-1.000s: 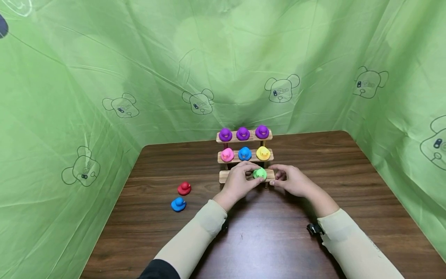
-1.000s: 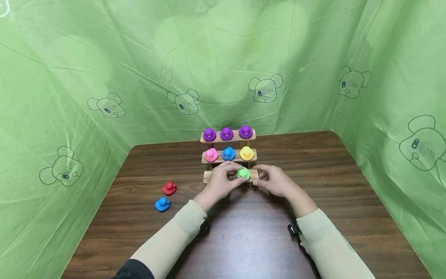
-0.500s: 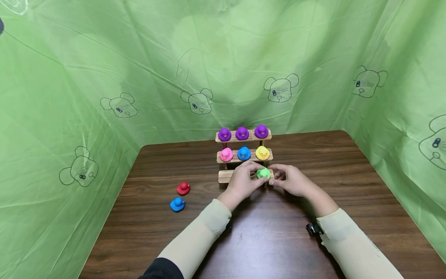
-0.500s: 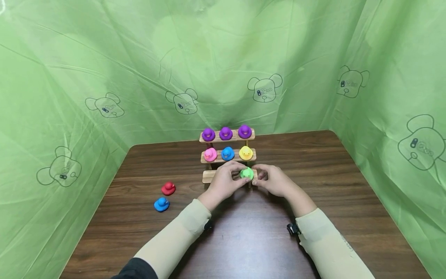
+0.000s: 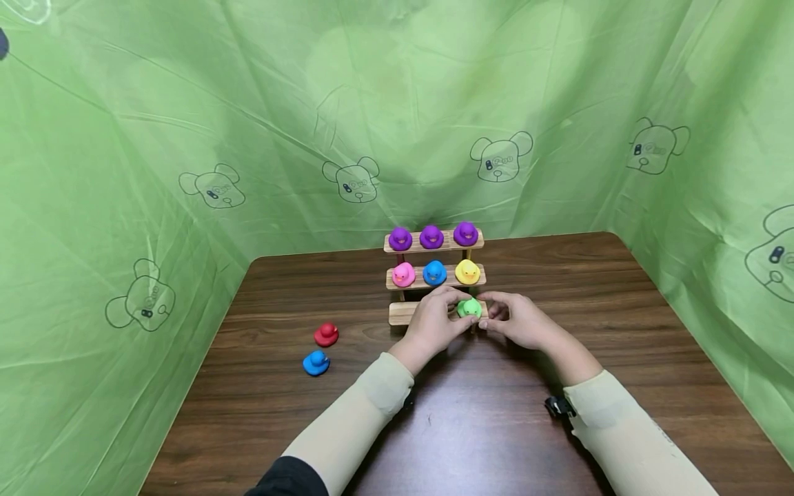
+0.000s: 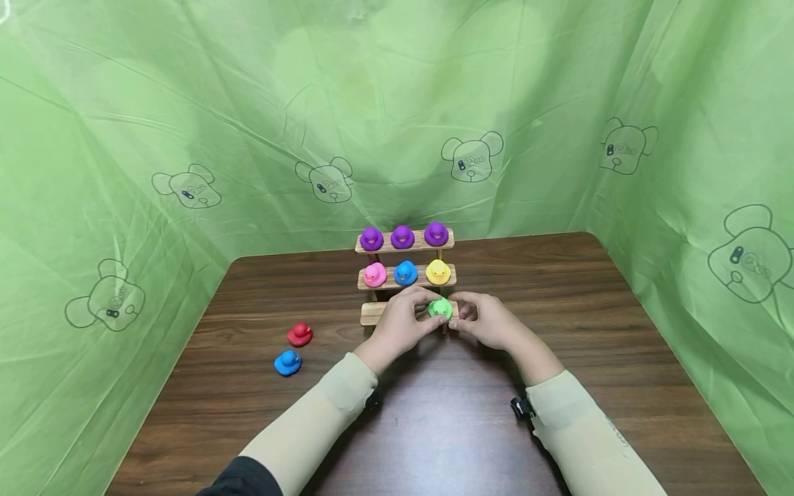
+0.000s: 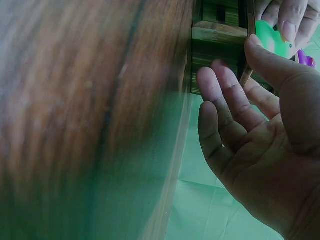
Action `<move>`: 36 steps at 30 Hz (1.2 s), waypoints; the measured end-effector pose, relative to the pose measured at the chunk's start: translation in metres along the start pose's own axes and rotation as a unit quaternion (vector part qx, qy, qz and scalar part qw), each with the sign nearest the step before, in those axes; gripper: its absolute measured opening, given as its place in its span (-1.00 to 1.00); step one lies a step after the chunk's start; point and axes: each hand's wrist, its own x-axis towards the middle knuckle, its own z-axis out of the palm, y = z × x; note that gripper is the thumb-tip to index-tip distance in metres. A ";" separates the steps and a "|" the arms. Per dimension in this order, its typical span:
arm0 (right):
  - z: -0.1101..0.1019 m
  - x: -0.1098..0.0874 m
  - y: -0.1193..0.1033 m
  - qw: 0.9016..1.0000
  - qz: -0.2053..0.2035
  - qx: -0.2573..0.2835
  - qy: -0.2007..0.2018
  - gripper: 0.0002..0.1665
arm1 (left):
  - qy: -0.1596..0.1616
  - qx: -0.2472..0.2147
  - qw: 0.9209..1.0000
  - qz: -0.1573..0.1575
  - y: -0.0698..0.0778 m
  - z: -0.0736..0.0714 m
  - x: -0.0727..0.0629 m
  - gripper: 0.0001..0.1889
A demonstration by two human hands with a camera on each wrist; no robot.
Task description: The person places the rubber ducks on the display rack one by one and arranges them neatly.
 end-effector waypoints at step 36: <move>0.000 -0.001 0.002 1.000 -0.009 0.001 0.006 -0.36 | 0.033 -0.003 0.999 0.018 -0.010 -0.023 -0.014 -0.59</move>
